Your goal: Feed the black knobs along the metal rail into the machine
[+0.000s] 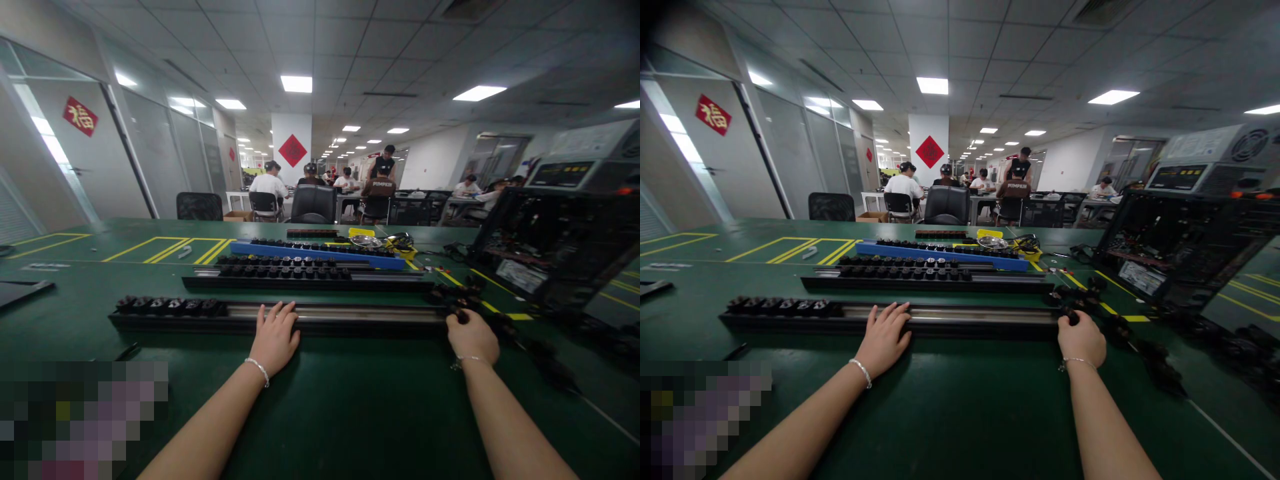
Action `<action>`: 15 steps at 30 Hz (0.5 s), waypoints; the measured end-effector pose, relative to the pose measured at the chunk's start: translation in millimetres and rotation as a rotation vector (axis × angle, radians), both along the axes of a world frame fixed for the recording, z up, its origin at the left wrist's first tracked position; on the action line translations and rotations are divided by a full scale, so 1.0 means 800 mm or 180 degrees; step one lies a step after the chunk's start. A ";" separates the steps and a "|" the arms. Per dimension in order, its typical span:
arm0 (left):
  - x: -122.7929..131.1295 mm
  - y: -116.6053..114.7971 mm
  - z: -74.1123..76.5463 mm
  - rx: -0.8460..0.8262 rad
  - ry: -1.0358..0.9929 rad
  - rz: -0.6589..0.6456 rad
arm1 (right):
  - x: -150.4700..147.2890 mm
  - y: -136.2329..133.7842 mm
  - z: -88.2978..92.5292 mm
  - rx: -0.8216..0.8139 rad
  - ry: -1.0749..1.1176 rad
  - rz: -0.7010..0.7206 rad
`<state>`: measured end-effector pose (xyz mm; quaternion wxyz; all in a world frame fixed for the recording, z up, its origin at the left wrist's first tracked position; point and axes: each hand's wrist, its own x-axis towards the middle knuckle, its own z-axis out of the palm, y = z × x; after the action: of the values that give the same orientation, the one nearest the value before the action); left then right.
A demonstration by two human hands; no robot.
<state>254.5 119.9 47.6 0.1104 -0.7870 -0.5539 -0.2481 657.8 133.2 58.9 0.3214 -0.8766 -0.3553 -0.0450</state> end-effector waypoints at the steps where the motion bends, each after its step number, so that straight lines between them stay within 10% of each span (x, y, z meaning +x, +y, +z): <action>1: 0.000 0.000 0.000 0.0008 -0.0009 -0.0002 | -0.001 0.000 0.000 -0.0022 0.0015 -0.0008; 15: -0.002 -0.001 -0.001 0.0032 -0.0067 -0.0001 | 0.009 -0.009 0.006 0.0054 0.0261 -0.0125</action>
<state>253.1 118.8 47.2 0.1085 -0.7839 -0.5537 -0.2591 664.7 126.1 63.6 0.3422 -0.8818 -0.3242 -0.0183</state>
